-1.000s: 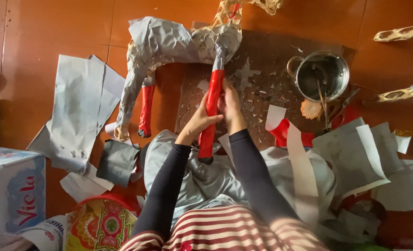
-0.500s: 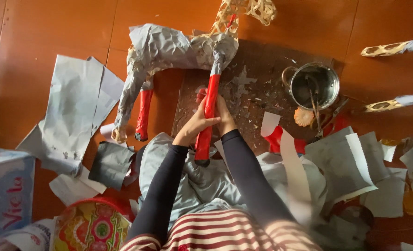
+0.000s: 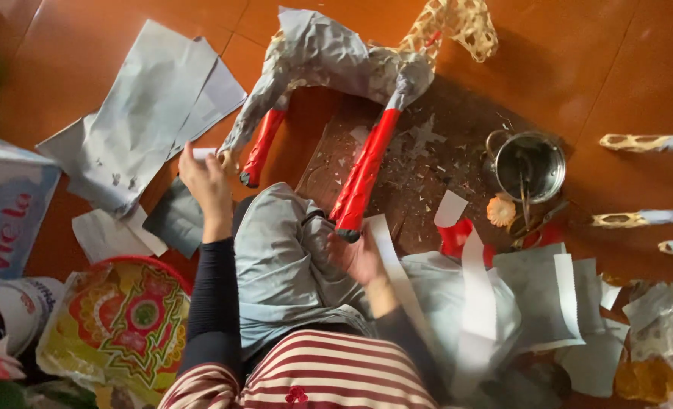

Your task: Crafting a paper model by wrapping paper and decorative red tape onto a frame.

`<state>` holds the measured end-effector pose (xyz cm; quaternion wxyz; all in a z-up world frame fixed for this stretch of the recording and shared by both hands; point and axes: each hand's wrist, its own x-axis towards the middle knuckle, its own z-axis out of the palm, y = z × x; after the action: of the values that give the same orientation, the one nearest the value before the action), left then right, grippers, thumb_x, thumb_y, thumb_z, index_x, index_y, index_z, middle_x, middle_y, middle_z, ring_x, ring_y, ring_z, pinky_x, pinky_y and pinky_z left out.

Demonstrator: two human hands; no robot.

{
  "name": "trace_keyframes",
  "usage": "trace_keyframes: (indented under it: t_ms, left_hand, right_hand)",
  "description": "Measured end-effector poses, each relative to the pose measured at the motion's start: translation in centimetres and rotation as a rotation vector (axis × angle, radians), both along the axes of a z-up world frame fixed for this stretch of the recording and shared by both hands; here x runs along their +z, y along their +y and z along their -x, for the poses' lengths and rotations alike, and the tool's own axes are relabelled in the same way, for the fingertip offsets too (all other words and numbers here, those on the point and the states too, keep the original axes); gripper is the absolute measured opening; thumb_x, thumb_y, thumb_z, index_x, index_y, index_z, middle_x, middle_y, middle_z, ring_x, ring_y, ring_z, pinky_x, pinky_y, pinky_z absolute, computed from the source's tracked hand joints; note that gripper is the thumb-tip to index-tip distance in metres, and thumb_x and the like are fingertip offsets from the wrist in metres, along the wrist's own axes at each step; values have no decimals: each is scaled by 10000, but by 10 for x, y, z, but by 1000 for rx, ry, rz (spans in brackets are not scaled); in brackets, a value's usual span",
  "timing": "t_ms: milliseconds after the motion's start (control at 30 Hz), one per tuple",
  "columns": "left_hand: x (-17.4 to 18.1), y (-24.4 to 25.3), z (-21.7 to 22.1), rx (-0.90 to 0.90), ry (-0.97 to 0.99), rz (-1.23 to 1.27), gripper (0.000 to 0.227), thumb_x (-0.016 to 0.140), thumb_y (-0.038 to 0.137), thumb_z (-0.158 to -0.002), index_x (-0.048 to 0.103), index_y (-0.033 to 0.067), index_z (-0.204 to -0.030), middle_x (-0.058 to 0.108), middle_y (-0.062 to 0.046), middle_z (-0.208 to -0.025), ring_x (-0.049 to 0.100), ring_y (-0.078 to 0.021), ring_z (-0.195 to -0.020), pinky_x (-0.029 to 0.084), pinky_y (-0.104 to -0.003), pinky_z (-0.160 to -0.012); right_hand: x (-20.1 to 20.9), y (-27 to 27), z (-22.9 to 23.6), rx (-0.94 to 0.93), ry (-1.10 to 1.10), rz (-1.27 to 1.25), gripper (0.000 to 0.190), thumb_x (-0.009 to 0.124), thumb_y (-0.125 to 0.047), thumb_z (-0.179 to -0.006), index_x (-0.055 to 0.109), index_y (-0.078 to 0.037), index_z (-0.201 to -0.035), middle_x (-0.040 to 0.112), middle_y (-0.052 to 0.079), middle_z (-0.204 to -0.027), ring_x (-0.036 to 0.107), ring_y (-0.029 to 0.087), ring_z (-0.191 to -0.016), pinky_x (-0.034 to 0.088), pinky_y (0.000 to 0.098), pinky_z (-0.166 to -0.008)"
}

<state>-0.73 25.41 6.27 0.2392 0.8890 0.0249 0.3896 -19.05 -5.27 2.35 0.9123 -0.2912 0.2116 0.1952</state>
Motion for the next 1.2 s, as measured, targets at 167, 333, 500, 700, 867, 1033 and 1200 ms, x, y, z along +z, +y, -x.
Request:
trace_keyframes:
  t_ms: [167,333,500,700,867,1033,1200]
  left_hand:
    - [-68,28,-32,-433,455,995,306,515,194,-1125,698,-42,-1192,643,11,-872,562,-60,-745,468,-235,-644]
    - [27,-71,-22,-553,596,1145,264,615,211,-1048,685,-31,-1129,728,-48,-887,683,-103,-734,571,-261,-643]
    - [3,-137,33,-811,897,1459,214,648,166,-1008,618,-4,-1134,717,-93,-938,697,-159,-749,587,-309,-646]
    - [-25,-144,75,-858,1023,1484,219,582,137,-1030,606,1,-1199,730,-90,-1020,732,-154,-852,625,-314,-747]
    - [-134,-108,74,-747,925,1220,214,565,111,-1052,678,-18,-1181,742,-75,-972,696,-138,-834,565,-264,-715]
    - [-108,-106,81,-729,884,802,204,621,113,-1008,682,1,-1167,756,-100,-943,704,-157,-834,551,-279,-721]
    - [-98,-111,84,-744,863,643,202,664,132,-977,688,21,-1144,765,-131,-936,738,-187,-842,562,-309,-749]
  right_hand:
    - [19,2,7,-145,97,-117,741,463,-632,-1018,646,69,-1174,728,175,-990,710,263,-855,595,419,-808]
    - [82,-75,-18,-486,-58,62,703,468,-633,-1018,694,27,-1109,709,122,-840,664,236,-734,555,367,-689]
    - [35,-154,14,-737,-110,34,789,401,-637,-1010,709,50,-1245,706,109,-815,650,225,-715,534,351,-684]
    - [-22,-116,53,-709,148,-54,389,542,-374,-1077,712,-31,-1147,705,72,-821,624,179,-706,522,320,-669]
    - [-11,-65,29,-432,48,308,49,681,-127,-1020,685,-79,-1029,637,28,-782,582,149,-657,485,294,-589]
    - [0,-43,7,-336,-36,391,164,658,-230,-1102,644,-74,-1054,622,39,-802,597,151,-680,499,295,-563]
    - [66,-8,-19,-203,45,423,323,544,-386,-1015,553,-165,-1251,718,67,-954,723,187,-816,580,314,-582]
